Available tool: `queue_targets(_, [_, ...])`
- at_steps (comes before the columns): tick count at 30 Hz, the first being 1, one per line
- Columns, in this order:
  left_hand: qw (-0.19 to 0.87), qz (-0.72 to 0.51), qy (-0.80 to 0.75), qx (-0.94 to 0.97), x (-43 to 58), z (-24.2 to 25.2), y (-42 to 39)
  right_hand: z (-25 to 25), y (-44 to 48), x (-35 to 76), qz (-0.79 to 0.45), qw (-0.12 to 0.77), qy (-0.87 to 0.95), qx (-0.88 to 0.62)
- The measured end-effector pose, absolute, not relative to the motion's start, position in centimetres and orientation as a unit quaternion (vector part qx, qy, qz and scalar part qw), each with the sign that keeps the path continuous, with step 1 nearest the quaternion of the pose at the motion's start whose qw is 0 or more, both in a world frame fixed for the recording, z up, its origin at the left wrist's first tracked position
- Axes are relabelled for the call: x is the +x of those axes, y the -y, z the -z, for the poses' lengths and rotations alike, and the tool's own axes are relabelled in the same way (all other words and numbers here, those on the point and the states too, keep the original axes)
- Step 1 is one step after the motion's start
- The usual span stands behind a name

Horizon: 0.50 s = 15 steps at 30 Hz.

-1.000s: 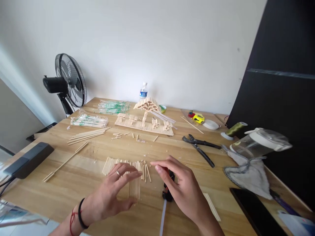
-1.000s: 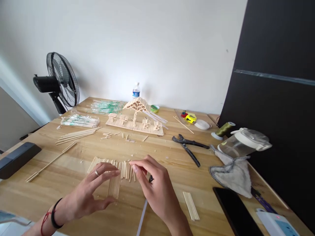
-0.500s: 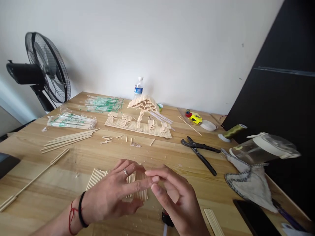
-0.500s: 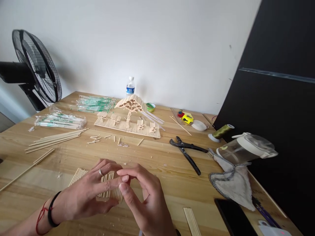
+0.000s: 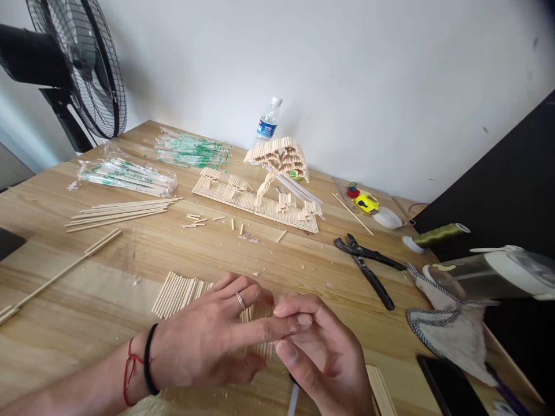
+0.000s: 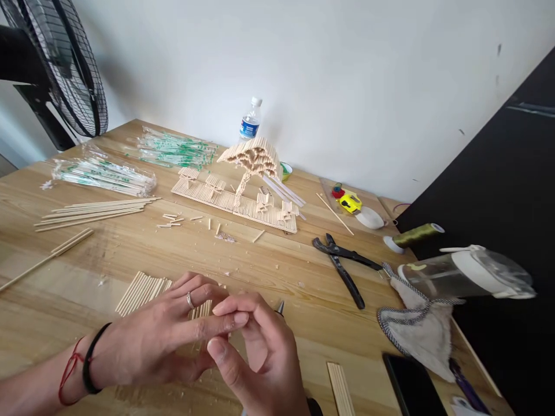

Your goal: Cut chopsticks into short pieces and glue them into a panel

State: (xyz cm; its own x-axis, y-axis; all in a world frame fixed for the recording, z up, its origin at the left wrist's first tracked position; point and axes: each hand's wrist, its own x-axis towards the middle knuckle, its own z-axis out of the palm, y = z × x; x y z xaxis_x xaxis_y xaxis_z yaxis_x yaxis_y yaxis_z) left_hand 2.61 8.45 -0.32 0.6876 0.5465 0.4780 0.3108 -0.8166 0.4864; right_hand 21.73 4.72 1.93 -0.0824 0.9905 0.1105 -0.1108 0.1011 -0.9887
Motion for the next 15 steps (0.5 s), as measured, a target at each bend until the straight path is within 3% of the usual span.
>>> queue_targets(8, [0.214,-0.305,-0.233,0.898,2.6,0.5,-8.0,-1.8,-4.7,21.7,-0.518,0.536,0.544,-0.384])
queue_targets(15, [0.38,-0.311,-0.206,0.846,2.7,-0.5,-7.4,-1.9,-5.5,22.7,-0.362,0.532,0.688,-0.335])
